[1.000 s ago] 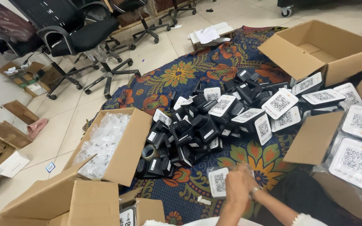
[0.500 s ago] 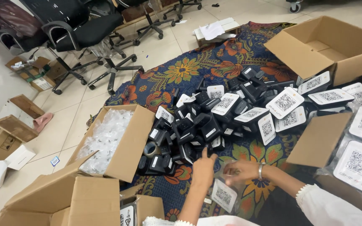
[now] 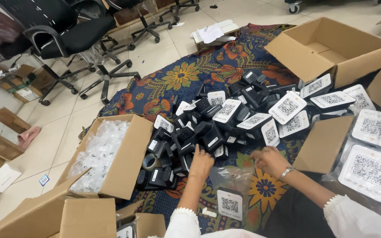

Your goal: The person packs QR code scanners into plastic bags and places them into cardboard boxes while sitting on the floor.

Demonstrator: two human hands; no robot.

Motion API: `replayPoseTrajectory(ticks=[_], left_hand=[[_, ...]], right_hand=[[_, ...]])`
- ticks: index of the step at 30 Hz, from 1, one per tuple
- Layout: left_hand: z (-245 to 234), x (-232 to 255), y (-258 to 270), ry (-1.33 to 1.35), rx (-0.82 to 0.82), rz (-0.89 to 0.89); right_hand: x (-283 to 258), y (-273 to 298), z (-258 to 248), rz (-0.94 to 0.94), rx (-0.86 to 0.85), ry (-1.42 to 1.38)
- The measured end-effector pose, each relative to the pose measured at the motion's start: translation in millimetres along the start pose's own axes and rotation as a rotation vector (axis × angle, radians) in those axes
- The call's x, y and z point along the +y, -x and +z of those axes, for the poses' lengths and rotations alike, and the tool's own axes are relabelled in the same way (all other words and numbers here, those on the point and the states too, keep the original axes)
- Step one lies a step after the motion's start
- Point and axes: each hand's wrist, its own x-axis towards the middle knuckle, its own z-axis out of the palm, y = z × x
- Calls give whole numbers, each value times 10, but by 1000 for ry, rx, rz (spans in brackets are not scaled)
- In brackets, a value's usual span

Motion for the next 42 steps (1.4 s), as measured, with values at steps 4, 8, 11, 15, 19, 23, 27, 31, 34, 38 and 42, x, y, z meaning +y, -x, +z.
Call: replayPoseTrajectory(ticks=[4,8,11,15,19,23,27,31,34,38,42], left_hand=[[-297,-231,405,276,103,-240],[324,45,671,1244,48,-468],[1255,536,634,1812,21,-476],[1432,1003,558,2100,153,-640],[1971,1338,341,2175,325,-634],[1211,1199,380,1765,214,-763],[1037,1076,386,1151,155,-646],[690,972,486,1206,123,-693],[523,938,639,1358,572,-844],[-148,795,997,1297,379,-450],[230,950,1120,1357,126,-253]], right_hand=[[58,127,417,346,116,-444],[371,266,1584,315,118,-940],[306,332,2212,303,113,-1204],[-280,343,1903,543,144,-1264],[156,14,2659,373,220,-1348],[-15,-82,2444,238,247,-1294],[-481,-27,1777,296,58,-1290],[-393,-178,1910,316,54,-1236],[-219,-333,2260,492,136,-1309],[-459,-275,2056,676,-1,-1012],[-332,-233,2230,700,14,-814]])
